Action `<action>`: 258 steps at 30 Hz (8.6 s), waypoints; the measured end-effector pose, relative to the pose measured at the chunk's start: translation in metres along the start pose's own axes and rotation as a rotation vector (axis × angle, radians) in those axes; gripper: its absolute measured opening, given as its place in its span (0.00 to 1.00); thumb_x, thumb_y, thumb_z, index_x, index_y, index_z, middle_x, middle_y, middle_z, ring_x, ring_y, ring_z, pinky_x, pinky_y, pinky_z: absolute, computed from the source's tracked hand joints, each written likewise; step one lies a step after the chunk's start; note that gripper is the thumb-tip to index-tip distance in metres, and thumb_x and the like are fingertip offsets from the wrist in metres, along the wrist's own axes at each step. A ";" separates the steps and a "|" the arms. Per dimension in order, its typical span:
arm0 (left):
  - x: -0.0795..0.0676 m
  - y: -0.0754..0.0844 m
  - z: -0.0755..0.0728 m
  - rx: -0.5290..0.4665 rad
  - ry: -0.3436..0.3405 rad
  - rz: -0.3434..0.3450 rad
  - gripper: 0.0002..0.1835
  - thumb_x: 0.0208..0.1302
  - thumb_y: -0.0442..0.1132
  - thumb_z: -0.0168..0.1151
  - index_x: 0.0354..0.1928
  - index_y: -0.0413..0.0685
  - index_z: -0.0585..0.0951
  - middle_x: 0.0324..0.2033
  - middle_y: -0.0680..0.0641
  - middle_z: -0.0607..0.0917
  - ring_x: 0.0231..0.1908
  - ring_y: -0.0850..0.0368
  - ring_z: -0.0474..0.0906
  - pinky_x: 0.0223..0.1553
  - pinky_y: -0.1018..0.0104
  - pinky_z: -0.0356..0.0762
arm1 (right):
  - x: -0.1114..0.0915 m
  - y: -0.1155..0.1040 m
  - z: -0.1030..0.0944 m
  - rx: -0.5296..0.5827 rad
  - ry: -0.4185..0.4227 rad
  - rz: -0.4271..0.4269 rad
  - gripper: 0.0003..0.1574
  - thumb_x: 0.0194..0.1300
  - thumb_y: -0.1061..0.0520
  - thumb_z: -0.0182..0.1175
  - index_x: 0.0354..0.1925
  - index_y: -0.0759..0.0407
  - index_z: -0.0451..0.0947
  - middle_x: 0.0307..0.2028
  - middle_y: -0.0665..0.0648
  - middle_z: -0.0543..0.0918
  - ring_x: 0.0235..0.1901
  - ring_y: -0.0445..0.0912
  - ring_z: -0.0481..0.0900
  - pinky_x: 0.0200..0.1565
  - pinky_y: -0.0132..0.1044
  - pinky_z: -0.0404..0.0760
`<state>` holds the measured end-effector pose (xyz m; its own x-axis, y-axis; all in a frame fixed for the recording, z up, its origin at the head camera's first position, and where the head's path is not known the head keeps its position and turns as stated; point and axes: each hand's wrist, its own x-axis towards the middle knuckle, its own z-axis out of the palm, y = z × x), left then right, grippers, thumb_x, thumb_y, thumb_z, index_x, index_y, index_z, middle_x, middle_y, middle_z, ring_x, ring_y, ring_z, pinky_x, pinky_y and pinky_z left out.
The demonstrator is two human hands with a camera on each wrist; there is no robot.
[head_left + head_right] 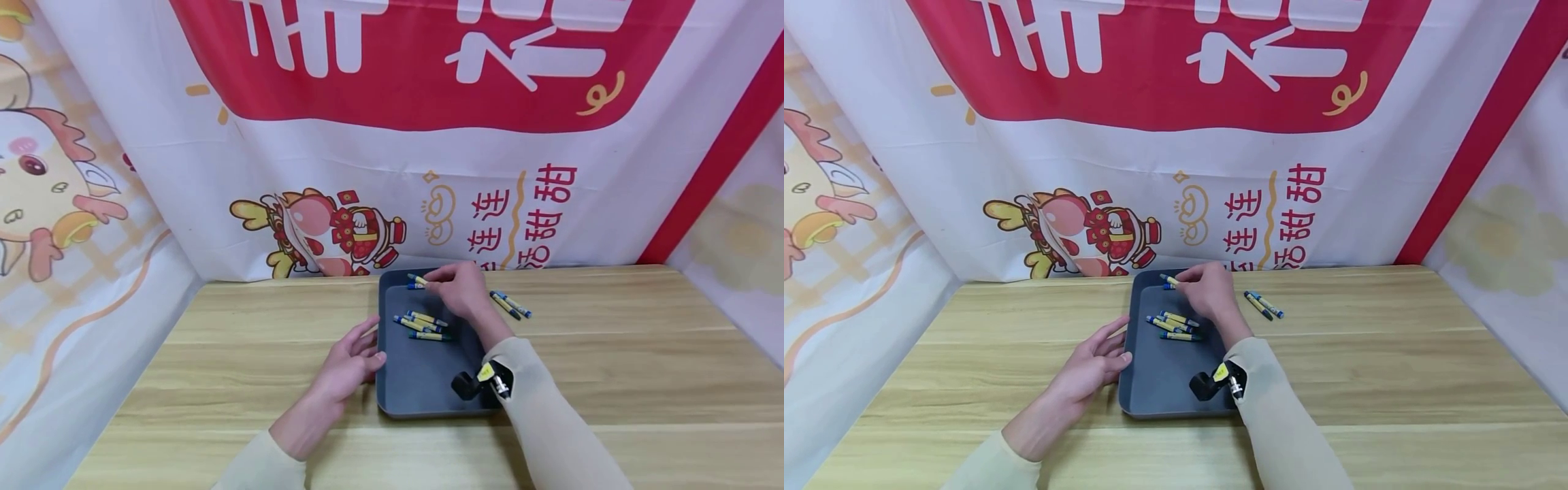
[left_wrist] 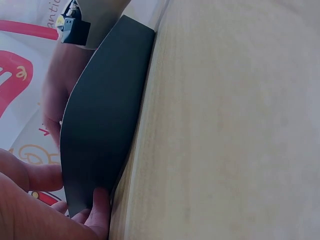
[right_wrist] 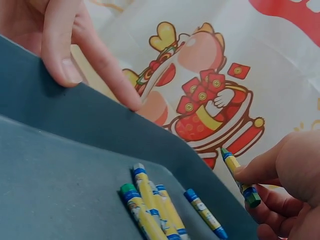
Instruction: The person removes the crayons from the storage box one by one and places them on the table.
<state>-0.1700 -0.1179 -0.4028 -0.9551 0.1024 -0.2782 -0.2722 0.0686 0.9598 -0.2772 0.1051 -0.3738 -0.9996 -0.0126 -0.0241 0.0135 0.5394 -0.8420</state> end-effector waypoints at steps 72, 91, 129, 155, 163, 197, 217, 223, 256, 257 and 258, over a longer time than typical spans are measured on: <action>0.002 -0.002 0.000 0.022 0.020 -0.025 0.38 0.73 0.29 0.62 0.81 0.60 0.66 0.78 0.39 0.71 0.73 0.40 0.74 0.66 0.48 0.81 | -0.038 0.089 -0.112 -0.078 0.216 0.108 0.20 0.74 0.50 0.65 0.60 0.55 0.87 0.59 0.63 0.89 0.60 0.57 0.83 0.52 0.40 0.76; 0.004 -0.001 -0.001 0.022 0.016 -0.032 0.38 0.73 0.29 0.62 0.81 0.61 0.66 0.78 0.40 0.72 0.72 0.41 0.75 0.65 0.48 0.82 | -0.028 0.113 -0.097 -0.098 0.215 0.149 0.19 0.73 0.52 0.67 0.58 0.56 0.88 0.57 0.64 0.89 0.63 0.61 0.80 0.59 0.50 0.78; 0.002 0.003 -0.001 0.005 0.013 -0.035 0.39 0.72 0.28 0.61 0.81 0.61 0.66 0.78 0.40 0.71 0.72 0.41 0.75 0.66 0.48 0.81 | -0.022 0.114 -0.091 -0.178 0.145 0.172 0.23 0.78 0.50 0.60 0.64 0.55 0.85 0.67 0.66 0.83 0.74 0.66 0.70 0.73 0.62 0.68; 0.002 -0.001 0.000 0.003 0.001 -0.029 0.40 0.71 0.28 0.62 0.81 0.61 0.65 0.78 0.39 0.71 0.73 0.39 0.74 0.68 0.45 0.79 | -0.033 0.092 -0.098 -0.080 0.172 0.167 0.28 0.78 0.41 0.60 0.66 0.55 0.82 0.64 0.65 0.85 0.63 0.59 0.80 0.58 0.50 0.81; 0.003 -0.002 -0.002 0.003 0.008 -0.031 0.40 0.71 0.28 0.63 0.81 0.61 0.66 0.78 0.39 0.71 0.73 0.39 0.74 0.68 0.45 0.79 | -0.034 0.075 -0.091 -0.083 0.187 0.084 0.26 0.77 0.43 0.63 0.62 0.56 0.85 0.59 0.63 0.88 0.56 0.55 0.84 0.52 0.40 0.81; 0.002 -0.001 -0.002 -0.002 -0.002 -0.019 0.40 0.71 0.27 0.62 0.82 0.60 0.65 0.78 0.38 0.71 0.73 0.40 0.74 0.68 0.47 0.80 | -0.007 0.002 -0.025 -0.049 0.106 -0.073 0.18 0.76 0.50 0.65 0.58 0.55 0.87 0.56 0.60 0.88 0.56 0.56 0.83 0.60 0.52 0.82; 0.003 -0.002 -0.003 0.002 -0.010 -0.019 0.39 0.72 0.28 0.62 0.81 0.60 0.66 0.78 0.38 0.71 0.72 0.40 0.75 0.67 0.47 0.80 | 0.012 0.003 0.007 0.044 0.067 0.024 0.17 0.76 0.52 0.64 0.58 0.55 0.87 0.56 0.58 0.88 0.57 0.55 0.82 0.63 0.52 0.79; 0.003 -0.002 -0.002 0.003 -0.008 -0.018 0.39 0.73 0.28 0.61 0.82 0.60 0.65 0.78 0.38 0.71 0.73 0.40 0.74 0.68 0.47 0.80 | 0.015 0.008 0.012 0.051 0.090 0.054 0.17 0.76 0.53 0.65 0.58 0.55 0.87 0.56 0.59 0.88 0.57 0.55 0.81 0.63 0.52 0.80; 0.000 0.000 -0.001 -0.002 -0.007 -0.024 0.40 0.72 0.27 0.61 0.82 0.60 0.65 0.78 0.38 0.70 0.73 0.39 0.74 0.68 0.47 0.80 | 0.018 0.017 0.023 -0.072 -0.004 0.081 0.19 0.70 0.53 0.71 0.58 0.52 0.88 0.57 0.57 0.89 0.60 0.53 0.82 0.66 0.52 0.79; 0.000 0.000 -0.001 -0.001 -0.008 -0.024 0.40 0.72 0.28 0.61 0.82 0.60 0.65 0.78 0.38 0.70 0.73 0.39 0.74 0.68 0.47 0.80 | 0.018 0.018 0.023 -0.077 -0.008 0.077 0.19 0.70 0.53 0.71 0.57 0.52 0.89 0.56 0.57 0.90 0.58 0.53 0.83 0.64 0.51 0.80; 0.000 0.000 -0.001 -0.001 -0.008 -0.023 0.40 0.72 0.28 0.61 0.82 0.60 0.65 0.78 0.38 0.70 0.73 0.39 0.74 0.68 0.47 0.80 | 0.019 0.018 0.024 -0.080 -0.010 0.073 0.18 0.70 0.53 0.71 0.57 0.52 0.89 0.54 0.56 0.90 0.56 0.52 0.84 0.63 0.50 0.81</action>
<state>-0.1703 -0.1191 -0.4025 -0.9474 0.1090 -0.3008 -0.2945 0.0701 0.9531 -0.2949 0.0943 -0.4029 -0.9958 0.0205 -0.0895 0.0836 0.6049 -0.7919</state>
